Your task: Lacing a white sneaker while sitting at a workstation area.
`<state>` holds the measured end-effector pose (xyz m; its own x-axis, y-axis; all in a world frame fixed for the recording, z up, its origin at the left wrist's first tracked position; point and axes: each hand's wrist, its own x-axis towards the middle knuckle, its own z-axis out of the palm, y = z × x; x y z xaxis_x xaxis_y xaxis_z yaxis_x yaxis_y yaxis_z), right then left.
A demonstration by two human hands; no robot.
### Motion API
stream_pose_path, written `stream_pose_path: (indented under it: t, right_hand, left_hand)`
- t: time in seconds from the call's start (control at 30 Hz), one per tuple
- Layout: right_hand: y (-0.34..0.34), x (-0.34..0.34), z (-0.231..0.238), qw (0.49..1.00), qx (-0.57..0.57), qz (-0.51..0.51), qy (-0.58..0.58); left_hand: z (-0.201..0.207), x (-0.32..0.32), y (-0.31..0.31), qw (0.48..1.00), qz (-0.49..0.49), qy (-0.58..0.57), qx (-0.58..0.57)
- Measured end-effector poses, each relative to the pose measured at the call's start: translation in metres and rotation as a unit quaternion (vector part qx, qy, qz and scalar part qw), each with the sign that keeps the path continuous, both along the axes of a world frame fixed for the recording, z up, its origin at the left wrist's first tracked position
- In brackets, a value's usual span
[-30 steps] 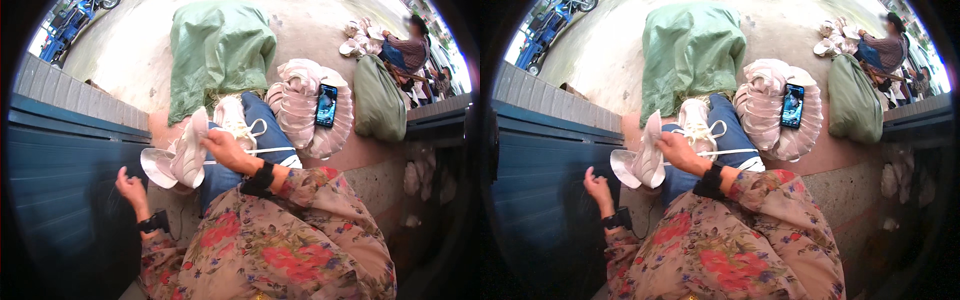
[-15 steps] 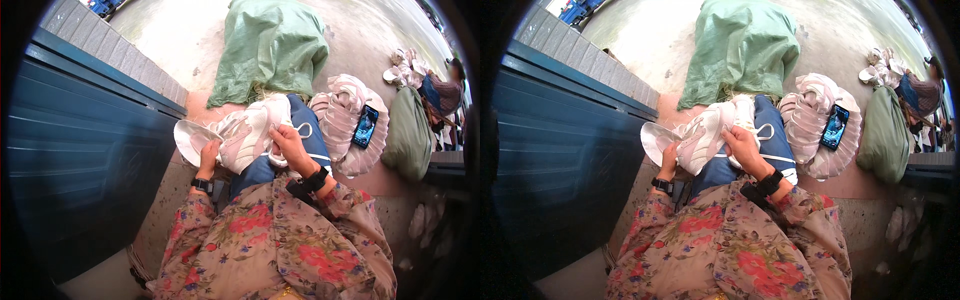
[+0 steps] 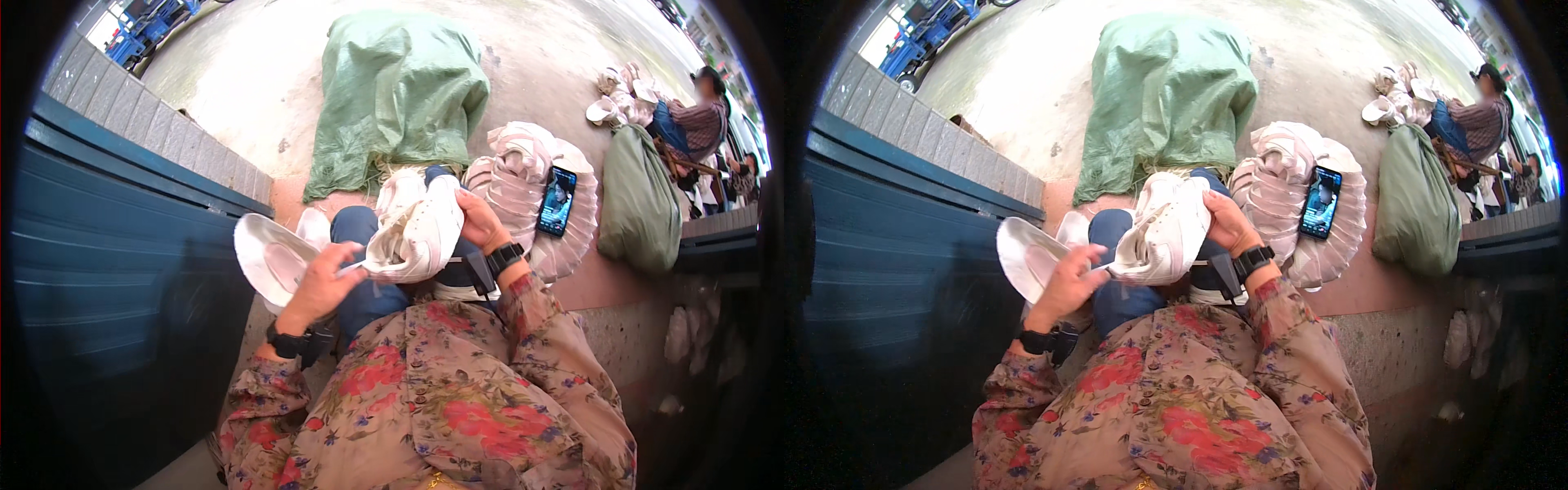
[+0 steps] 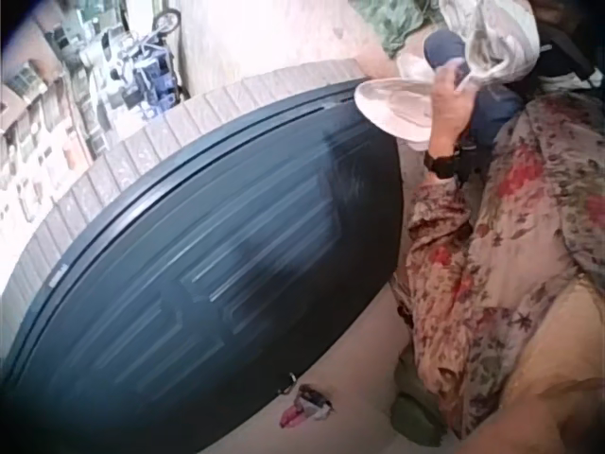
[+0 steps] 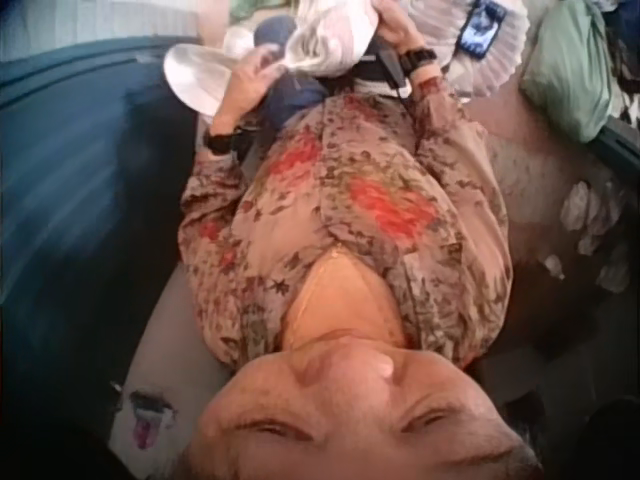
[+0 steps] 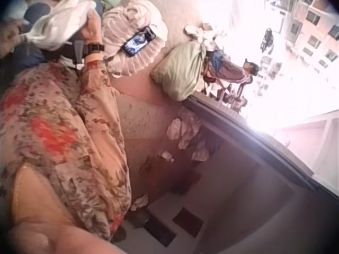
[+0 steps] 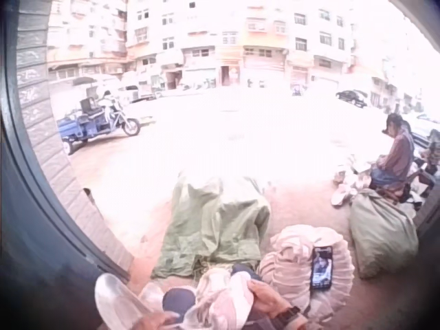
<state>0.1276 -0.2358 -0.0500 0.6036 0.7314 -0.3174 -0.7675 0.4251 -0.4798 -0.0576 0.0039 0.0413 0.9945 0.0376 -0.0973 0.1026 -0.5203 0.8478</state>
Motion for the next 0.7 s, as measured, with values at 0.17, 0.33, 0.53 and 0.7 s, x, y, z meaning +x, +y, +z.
stream_pose_path:
  t: [0.17, 0.33, 0.53, 0.7]
  right_hand:
    - [0.0, 0.012, -0.013, 0.997, -0.067, -0.022, -0.023]
    - [-0.008, 0.015, 0.015, 0.948, -0.288, -0.062, -0.117]
    - [-0.084, -0.005, 0.058, 0.84, -0.43, -0.25, -0.215]
    - [-0.09, -0.065, 0.062, 0.941, -0.337, -0.026, -0.027]
  left_hand:
    - [-0.019, 0.002, -0.052, 0.991, -0.134, 0.014, -0.002]
    - [-0.045, 0.011, -0.061, 0.976, -0.099, -0.067, 0.183]
    - [-0.024, 0.007, -0.053, 0.963, 0.187, 0.053, -0.189]
    - [-0.027, -0.004, -0.057, 0.984, 0.105, 0.055, -0.132]
